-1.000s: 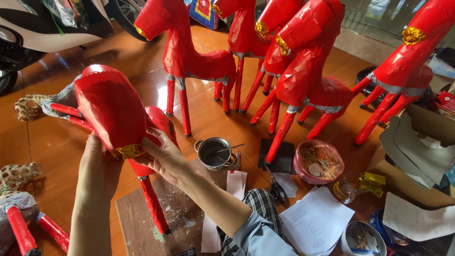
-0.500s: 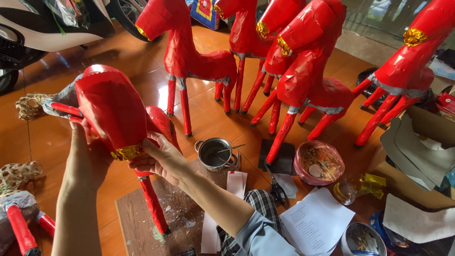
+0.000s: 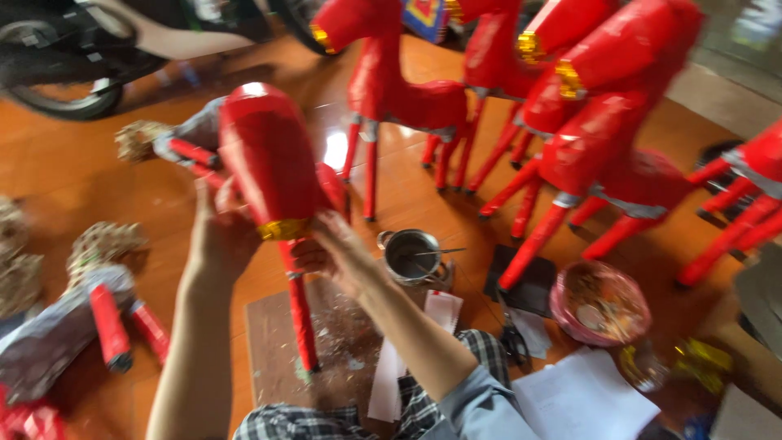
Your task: Wrapping red paper strips around a bamboo animal frame
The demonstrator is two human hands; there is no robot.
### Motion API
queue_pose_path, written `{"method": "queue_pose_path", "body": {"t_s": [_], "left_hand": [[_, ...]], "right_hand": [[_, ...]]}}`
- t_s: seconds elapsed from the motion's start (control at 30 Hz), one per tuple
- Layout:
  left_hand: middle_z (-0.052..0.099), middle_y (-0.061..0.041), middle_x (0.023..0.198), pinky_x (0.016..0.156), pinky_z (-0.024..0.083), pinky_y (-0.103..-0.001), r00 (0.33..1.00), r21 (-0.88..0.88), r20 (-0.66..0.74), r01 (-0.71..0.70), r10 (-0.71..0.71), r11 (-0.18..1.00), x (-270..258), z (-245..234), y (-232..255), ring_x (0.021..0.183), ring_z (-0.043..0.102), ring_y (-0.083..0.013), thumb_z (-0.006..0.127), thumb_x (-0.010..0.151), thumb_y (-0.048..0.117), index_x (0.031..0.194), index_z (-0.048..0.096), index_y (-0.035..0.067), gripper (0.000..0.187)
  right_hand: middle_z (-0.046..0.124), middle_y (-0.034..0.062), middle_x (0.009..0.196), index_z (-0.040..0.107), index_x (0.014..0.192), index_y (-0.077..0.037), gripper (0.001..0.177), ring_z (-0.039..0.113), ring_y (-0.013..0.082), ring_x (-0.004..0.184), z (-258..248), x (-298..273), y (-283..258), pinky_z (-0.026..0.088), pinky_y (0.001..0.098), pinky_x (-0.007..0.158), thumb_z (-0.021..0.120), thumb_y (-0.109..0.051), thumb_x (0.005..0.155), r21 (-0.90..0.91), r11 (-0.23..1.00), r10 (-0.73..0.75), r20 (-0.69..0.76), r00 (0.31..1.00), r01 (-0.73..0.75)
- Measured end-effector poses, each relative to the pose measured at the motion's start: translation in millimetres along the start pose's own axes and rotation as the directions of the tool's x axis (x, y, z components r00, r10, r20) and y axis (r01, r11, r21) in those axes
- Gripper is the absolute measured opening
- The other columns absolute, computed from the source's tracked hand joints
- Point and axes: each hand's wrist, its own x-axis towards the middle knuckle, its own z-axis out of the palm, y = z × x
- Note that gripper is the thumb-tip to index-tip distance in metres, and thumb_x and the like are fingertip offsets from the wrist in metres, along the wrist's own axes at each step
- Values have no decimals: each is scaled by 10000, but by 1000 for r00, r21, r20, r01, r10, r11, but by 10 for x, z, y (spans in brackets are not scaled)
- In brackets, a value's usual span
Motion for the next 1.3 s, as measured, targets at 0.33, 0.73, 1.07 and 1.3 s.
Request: {"method": "queue_pose_path", "body": {"t_s": [0.33,0.73,1.07,1.3], "left_hand": [[549,-394,1226,1037,401,-620,991,-55,132,-19,26,998,-388,605,10,1125,599,-498,433,845,702,1472,294,357,729],[708,-144,684,607,507,-275,991,562,-95,128,-90,817,-1389,-52,-1073,615,631,-173,630,804,144,725,708,-17,195],[654,-247,1055,689,502,-530,950,975,-85,18,299,220,-381,-290,-2955,901,633,-460,767,792,360,1392,224,57,865],[709,-55,883,632,495,-359,974,979,-115,78,195,188,-279,-266,-1840,750,645,-188,848,658,294,1112,538,130,574]], "right_hand": [[690,198,806,553,1325,-210,421,683,237,704,-609,-568,87,572,303,616,608,-378,943,-137,978,153,-63,986,-160],[524,232,1151,399,1431,-47,510,545,305,1002,-2533,-2279,354,524,428,816,451,-195,945,108,885,451,-439,777,-453],[485,194,1248,383,1460,-204,615,504,294,1086,-2736,-2107,398,458,459,916,500,-368,880,248,895,442,-384,811,-371],[467,193,1289,378,1481,-195,586,463,299,1133,-2684,-2103,361,409,475,950,421,-377,925,236,897,442,-442,780,-375]]}}
